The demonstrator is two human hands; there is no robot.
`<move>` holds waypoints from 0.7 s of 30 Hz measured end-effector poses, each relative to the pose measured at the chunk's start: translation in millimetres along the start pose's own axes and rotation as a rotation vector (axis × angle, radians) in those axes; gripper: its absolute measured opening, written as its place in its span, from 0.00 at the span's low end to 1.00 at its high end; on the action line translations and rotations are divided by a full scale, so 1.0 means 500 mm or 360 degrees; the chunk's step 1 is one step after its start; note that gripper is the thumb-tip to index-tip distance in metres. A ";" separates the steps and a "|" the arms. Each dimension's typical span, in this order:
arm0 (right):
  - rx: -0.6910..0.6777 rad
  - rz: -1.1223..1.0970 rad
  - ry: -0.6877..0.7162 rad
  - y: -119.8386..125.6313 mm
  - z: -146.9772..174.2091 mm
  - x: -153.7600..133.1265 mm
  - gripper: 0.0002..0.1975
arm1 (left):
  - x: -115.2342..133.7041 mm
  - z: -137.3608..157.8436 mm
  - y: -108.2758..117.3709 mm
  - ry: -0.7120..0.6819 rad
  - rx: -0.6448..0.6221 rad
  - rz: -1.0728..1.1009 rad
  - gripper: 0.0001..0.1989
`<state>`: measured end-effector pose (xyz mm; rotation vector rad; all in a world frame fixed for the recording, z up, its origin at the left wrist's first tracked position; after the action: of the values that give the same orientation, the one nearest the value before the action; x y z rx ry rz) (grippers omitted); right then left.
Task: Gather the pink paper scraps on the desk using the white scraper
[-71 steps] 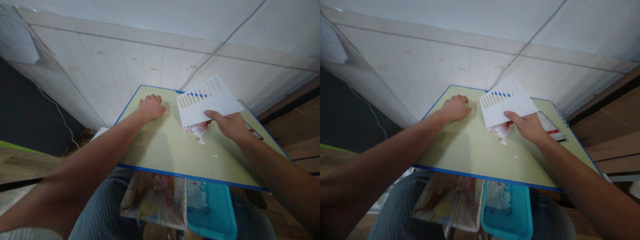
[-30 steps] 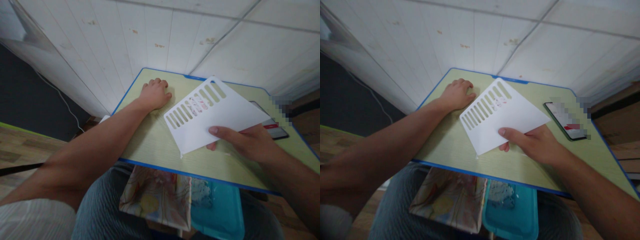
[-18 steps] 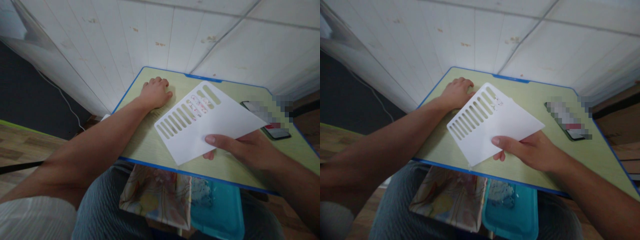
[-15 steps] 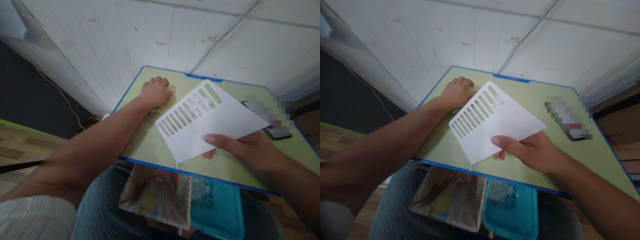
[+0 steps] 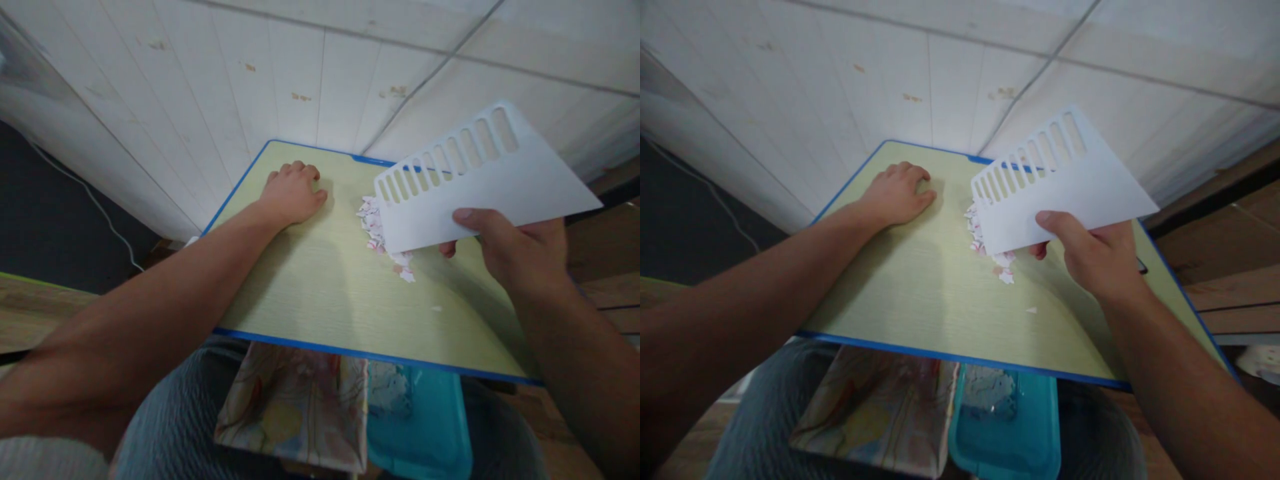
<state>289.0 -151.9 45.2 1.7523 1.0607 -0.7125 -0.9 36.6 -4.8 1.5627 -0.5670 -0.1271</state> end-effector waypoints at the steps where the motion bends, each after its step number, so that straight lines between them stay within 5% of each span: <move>1: -0.0003 0.0036 0.0035 -0.003 0.002 -0.009 0.17 | 0.002 0.001 0.001 0.0000 -0.0007 -0.0005 0.29; 10: -0.0153 0.0099 -0.0005 -0.032 0.010 -0.033 0.18 | 0.008 0.007 0.009 0.0002 -0.0023 0.0016 0.30; 17: 0.0038 0.0188 0.0024 -0.015 0.008 -0.019 0.23 | 0.007 0.006 0.006 0.0007 -0.0013 0.0015 0.29; 21: -0.0118 0.0215 0.0039 -0.033 0.006 -0.021 0.28 | 0.008 0.006 0.006 0.0009 -0.0006 0.0005 0.29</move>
<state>269.6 -155.2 46.0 1.7544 0.9629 -0.5622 0.5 32.6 -1.3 1.5580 -0.5646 -0.1213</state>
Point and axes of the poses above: each hand's wrist, its own z-axis away from the middle knuckle, its own y-axis out of the back of the hand, x = y × z, the point moved 5 cm from there along -z, towards the middle knuckle, and after that the axes turned 6 degrees about -x, right-handed, at the moved point
